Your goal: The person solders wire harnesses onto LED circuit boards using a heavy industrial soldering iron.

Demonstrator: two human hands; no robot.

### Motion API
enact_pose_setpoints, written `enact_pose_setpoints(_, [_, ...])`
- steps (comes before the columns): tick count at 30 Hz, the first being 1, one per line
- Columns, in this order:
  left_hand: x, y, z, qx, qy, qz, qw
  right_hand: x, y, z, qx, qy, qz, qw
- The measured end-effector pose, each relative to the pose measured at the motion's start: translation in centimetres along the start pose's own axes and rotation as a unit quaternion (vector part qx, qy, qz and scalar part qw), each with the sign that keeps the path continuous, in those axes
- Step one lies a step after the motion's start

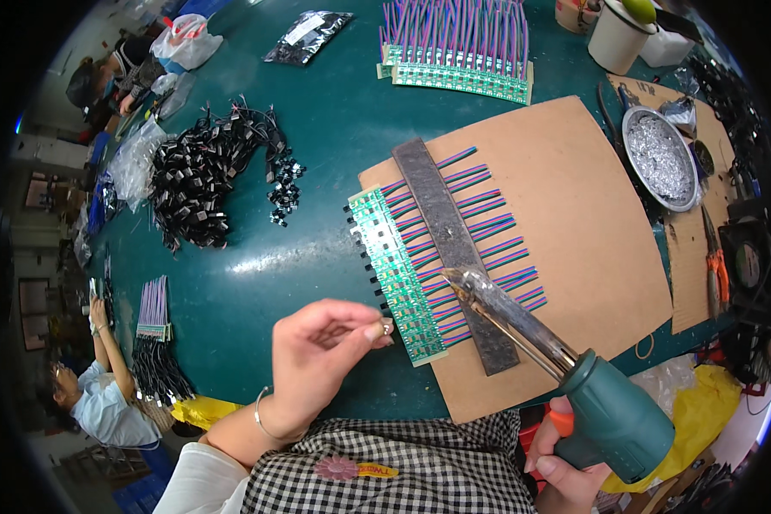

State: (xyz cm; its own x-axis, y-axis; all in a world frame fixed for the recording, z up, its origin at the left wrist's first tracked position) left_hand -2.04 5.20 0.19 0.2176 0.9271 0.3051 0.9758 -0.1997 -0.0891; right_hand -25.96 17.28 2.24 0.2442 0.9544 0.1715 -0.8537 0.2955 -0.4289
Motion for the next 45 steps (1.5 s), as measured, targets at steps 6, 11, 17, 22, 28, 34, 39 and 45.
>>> enact_pose_setpoints(6, [1.4, -1.2, -3.2, -0.136, -0.192, 0.088, 0.968, -1.2, -4.2, -0.7, 0.043, -0.028, -0.041, 0.998])
enact_pose_setpoints(11, [2.2, -2.7, -3.5, -0.209, -0.387, 0.172, 0.881, -2.5, -6.6, -1.6, 0.113, -0.009, 0.086, 0.99])
enact_pose_setpoints(17, [2.6, -2.7, -3.3, -0.207, -0.403, 0.153, 0.878, -2.9, -6.1, -1.3, 0.243, 0.066, 0.187, 0.949])
enact_pose_setpoints(22, [2.7, -2.4, -2.6, -0.174, -0.291, 0.158, 0.927, -2.8, -5.7, -2.0, 0.252, 0.045, 0.209, 0.944])
enact_pose_setpoints(28, [2.6, -1.8, -3.3, -0.172, -0.091, 0.191, 0.962, -2.9, -5.6, -2.1, 0.29, 0.02, 0.18, 0.94])
enact_pose_setpoints(34, [2.1, -1.1, -3.1, -0.171, -0.046, 0.263, 0.948, -2.9, -6.0, -1.9, 0.315, 0.031, 0.227, 0.921])
enact_pose_setpoints(39, [1.8, -1.4, -3.6, -0.157, 0.003, 0.254, 0.954, -2.4, -5.9, -2.2, 0.265, -0.047, 0.113, 0.956])
enact_pose_setpoints(45, [1.4, -0.9, -4.1, -0.198, 0.012, 0.274, 0.941, -2.9, -5.2, -2.4, 0.383, 0.09, 0.267, 0.88])
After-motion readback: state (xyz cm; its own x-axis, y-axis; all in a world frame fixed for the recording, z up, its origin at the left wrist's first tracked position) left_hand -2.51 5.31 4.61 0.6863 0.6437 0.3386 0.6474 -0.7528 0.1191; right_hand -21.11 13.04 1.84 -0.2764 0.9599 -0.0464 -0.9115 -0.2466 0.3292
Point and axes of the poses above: each hand's wrist, its own x-axis away from the middle knuckle, its own y-axis out of the back of the hand, z = x × y, the point moved 2 cm from there along -x, towards the middle knuckle, and after that the axes turned 2 degrees about -x, right-handed, at the moved point
